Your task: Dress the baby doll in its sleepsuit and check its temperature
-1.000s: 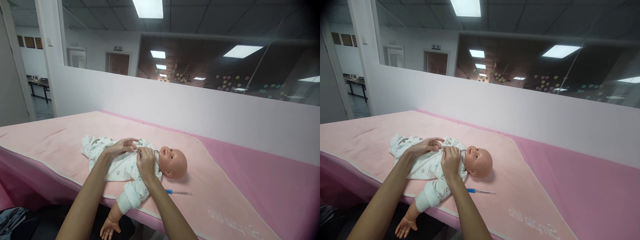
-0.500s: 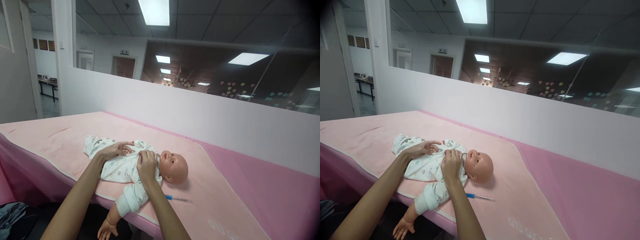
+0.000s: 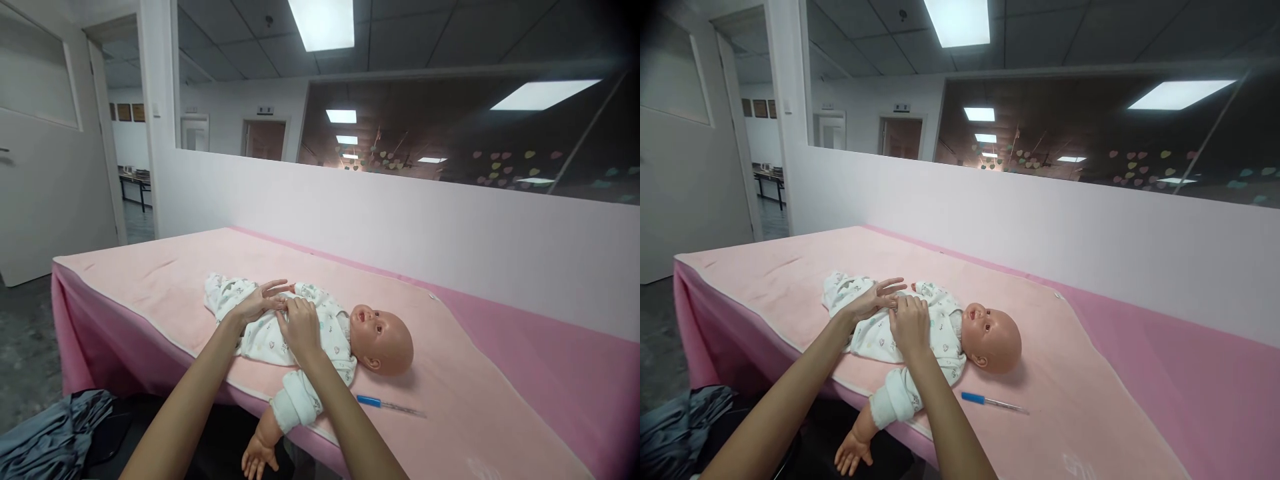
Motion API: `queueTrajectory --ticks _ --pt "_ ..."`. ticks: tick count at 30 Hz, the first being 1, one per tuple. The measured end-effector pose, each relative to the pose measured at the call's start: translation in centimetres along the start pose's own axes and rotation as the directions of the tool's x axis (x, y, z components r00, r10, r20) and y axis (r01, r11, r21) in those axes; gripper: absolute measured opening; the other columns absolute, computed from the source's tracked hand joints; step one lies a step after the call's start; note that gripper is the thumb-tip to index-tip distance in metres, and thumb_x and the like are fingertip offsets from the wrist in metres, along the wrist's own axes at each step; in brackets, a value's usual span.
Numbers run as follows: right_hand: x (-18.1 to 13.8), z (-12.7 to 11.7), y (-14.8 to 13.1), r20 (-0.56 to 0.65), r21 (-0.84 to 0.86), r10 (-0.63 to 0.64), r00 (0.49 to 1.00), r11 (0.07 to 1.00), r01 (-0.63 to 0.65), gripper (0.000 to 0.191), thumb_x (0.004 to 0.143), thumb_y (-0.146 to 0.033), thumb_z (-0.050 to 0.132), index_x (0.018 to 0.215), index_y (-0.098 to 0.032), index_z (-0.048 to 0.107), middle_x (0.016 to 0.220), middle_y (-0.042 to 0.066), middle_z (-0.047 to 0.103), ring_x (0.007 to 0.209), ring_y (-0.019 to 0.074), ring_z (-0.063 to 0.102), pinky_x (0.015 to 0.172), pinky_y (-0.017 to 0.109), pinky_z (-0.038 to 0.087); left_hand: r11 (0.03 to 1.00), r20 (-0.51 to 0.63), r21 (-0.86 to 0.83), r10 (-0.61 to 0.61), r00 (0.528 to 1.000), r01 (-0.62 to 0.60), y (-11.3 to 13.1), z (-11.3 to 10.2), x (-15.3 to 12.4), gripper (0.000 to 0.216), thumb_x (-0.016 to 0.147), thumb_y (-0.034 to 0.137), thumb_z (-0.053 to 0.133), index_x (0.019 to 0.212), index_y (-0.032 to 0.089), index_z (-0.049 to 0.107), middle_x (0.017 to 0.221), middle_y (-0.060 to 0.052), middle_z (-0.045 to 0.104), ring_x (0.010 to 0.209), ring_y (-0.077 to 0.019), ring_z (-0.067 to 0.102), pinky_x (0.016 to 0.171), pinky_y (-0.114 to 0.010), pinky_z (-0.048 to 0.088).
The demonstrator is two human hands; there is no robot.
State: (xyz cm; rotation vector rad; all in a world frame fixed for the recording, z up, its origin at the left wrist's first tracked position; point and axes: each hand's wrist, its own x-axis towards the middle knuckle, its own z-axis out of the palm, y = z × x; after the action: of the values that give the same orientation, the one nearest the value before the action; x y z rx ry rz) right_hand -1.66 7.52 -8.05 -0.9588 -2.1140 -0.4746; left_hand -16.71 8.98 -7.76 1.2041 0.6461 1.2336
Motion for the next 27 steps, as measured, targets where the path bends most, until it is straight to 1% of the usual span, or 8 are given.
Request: queueTrajectory --ticks 7,10,14,17,20,22,25,27 --pt "-0.6 0.2 0.3 -0.022 0.01 -0.017 1.0 1.0 0.018 0.012 0.08 -0.017 0.049 0.071 -0.017 0.057 0.068 0.002 0.056 0.071 0.0163 0.049 0.07 0.03 0.035 0.999 -0.034 0.039 0.025 0.999 -0.024 -0.4 -0.4 0.2 0.066 0.058 0.008 0.074 0.118 0.022 0.051 0.135 -0.014 0.039 0.087 -0.0137 0.055 0.079 -0.032 0.048" --pt "-0.5 0.1 0.5 0.005 0.03 -0.06 0.998 0.998 0.06 0.012 0.081 -0.017 0.049 0.077 -0.018 0.06 0.07 0.002 0.056 0.073 0.0155 0.049 0.072 0.029 0.034 0.998 -0.044 0.042 0.039 0.998 -0.037 -0.6 -0.6 0.4 0.065 0.058 0.008 0.074 0.117 0.023 0.052 0.134 -0.013 0.04 0.083 -0.0115 0.055 0.077 -0.031 0.048" --pt "-0.4 -0.4 0.7 0.043 0.073 -0.087 0.995 0.994 0.084 0.014 0.086 -0.019 0.047 0.087 -0.021 0.062 0.076 0.001 0.057 0.077 0.0145 0.049 0.082 0.031 0.033 0.997 -0.082 0.053 0.064 0.995 -0.06 -0.9 -1.0 0.6 0.065 0.056 0.009 0.075 0.116 0.022 0.053 0.131 -0.013 0.042 0.079 -0.0104 0.056 0.077 -0.03 0.048" --pt "-0.4 -0.5 0.6 0.063 0.092 -0.03 0.998 0.995 0.024 0.014 0.087 -0.021 0.048 0.092 -0.024 0.061 0.077 0.0 0.057 0.079 0.015 0.049 0.085 0.033 0.032 0.996 -0.079 0.068 0.056 0.995 -0.05 -1.0 -1.2 0.7 0.065 0.057 0.011 0.075 0.117 0.021 0.052 0.127 -0.013 0.046 0.08 -0.0107 0.056 0.08 -0.032 0.046" --pt "-0.5 -0.3 0.5 0.088 0.108 0.059 0.994 0.992 -0.068 0.01 0.086 -0.023 0.05 0.087 -0.022 0.06 0.08 0.001 0.056 0.082 0.0166 0.049 0.08 0.032 0.035 0.996 -0.051 0.085 0.039 0.998 -0.034 -0.9 -1.1 0.6 0.066 0.058 0.013 0.074 0.119 0.02 0.051 0.124 -0.013 0.048 0.081 -0.0113 0.056 0.083 -0.034 0.044" --pt "-0.4 -0.2 0.5 0.086 0.126 0.112 0.99 0.984 -0.123 0.008 0.085 -0.023 0.051 0.087 -0.02 0.058 0.086 0.003 0.057 0.086 0.0175 0.05 0.079 0.031 0.037 0.995 -0.031 0.095 0.033 0.999 -0.03 -0.8 -1.0 0.5 0.066 0.059 0.013 0.074 0.119 0.021 0.05 0.126 -0.013 0.047 0.082 -0.0114 0.056 0.084 -0.034 0.044" --pt "-0.4 -0.2 0.4 0.058 0.155 0.175 0.983 0.971 -0.182 0.014 0.085 -0.024 0.05 0.097 -0.017 0.054 0.096 0.006 0.057 0.092 0.0183 0.05 0.08 0.03 0.037 0.994 -0.014 0.106 0.035 0.999 -0.034 -0.7 -1.0 0.4 0.066 0.06 0.015 0.074 0.12 0.022 0.049 0.13 -0.013 0.044 0.083 -0.0121 0.056 0.084 -0.034 0.044" --pt "-0.4 -0.1 0.4 0.08 0.141 0.181 0.98 0.971 -0.191 0.014 0.086 -0.024 0.049 0.098 -0.018 0.054 0.095 0.005 0.059 0.092 0.0185 0.05 0.08 0.03 0.037 0.993 -0.006 0.116 0.038 0.999 -0.037 -0.8 -1.0 0.4 0.067 0.06 0.016 0.074 0.121 0.023 0.049 0.131 -0.014 0.043 0.082 -0.0121 0.057 0.083 -0.034 0.044"
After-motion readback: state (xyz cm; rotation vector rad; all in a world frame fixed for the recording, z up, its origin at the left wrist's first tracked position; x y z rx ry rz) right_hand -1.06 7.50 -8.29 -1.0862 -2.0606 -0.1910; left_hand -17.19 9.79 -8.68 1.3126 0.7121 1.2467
